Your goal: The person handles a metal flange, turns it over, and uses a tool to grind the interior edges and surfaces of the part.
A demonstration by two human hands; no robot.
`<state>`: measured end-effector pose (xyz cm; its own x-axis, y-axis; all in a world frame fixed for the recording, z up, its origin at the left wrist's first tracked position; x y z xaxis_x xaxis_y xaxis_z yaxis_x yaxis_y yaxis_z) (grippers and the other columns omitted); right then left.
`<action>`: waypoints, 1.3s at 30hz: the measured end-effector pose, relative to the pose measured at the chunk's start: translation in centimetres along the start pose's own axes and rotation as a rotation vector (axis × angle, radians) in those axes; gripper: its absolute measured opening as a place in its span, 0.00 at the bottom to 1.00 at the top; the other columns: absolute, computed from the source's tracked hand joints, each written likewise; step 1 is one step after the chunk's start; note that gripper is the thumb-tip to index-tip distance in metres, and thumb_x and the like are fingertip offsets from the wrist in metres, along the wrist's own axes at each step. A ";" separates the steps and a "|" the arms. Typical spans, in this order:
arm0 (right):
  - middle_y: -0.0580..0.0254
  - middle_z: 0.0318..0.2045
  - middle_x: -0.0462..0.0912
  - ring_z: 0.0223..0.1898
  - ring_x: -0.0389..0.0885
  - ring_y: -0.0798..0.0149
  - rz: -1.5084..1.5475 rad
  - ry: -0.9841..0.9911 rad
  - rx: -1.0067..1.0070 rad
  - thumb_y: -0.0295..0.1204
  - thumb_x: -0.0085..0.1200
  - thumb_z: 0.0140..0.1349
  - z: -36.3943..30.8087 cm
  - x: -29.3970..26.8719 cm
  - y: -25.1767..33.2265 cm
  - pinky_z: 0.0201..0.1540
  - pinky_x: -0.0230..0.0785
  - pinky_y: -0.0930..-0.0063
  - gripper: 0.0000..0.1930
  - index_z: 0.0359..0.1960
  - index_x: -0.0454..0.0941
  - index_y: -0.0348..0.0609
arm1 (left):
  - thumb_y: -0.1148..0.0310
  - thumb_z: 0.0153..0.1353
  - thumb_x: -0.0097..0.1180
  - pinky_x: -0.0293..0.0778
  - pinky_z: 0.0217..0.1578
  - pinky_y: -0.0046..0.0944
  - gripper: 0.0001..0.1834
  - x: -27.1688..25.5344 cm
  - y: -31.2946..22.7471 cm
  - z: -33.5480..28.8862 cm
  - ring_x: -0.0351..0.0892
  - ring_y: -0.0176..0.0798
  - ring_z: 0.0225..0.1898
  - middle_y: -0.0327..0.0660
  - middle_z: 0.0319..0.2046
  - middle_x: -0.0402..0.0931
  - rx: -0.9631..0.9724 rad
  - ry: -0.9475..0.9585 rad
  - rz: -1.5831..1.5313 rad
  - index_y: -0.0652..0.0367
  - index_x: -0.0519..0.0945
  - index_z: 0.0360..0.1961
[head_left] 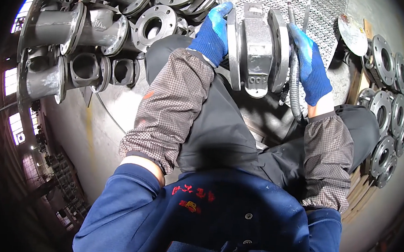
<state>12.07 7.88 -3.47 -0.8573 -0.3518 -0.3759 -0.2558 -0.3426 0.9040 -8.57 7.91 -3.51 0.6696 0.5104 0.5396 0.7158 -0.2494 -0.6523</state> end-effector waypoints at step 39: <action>0.47 0.56 0.72 0.59 0.69 0.56 0.085 -0.217 0.186 0.28 0.33 0.69 -0.5 -2.9 -1.7 0.62 0.58 0.70 0.20 0.60 0.64 0.34 | 0.65 0.61 0.57 0.68 0.51 0.30 0.28 2.9 2.8 1.0 0.72 0.32 0.48 0.43 0.48 0.73 0.541 0.388 0.504 0.67 0.67 0.59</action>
<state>15.20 9.03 -4.04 -0.9495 -0.1711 -0.2629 -0.2391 -0.1477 0.9597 -4.87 9.54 -4.32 0.9757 0.0994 0.1952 0.1844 0.1077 -0.9769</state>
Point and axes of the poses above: each hand's wrist, its own z-axis towards the middle knuckle, its own x-axis out of the palm, y = z × x, the point moved 3 cm from there along z, towards the middle knuckle
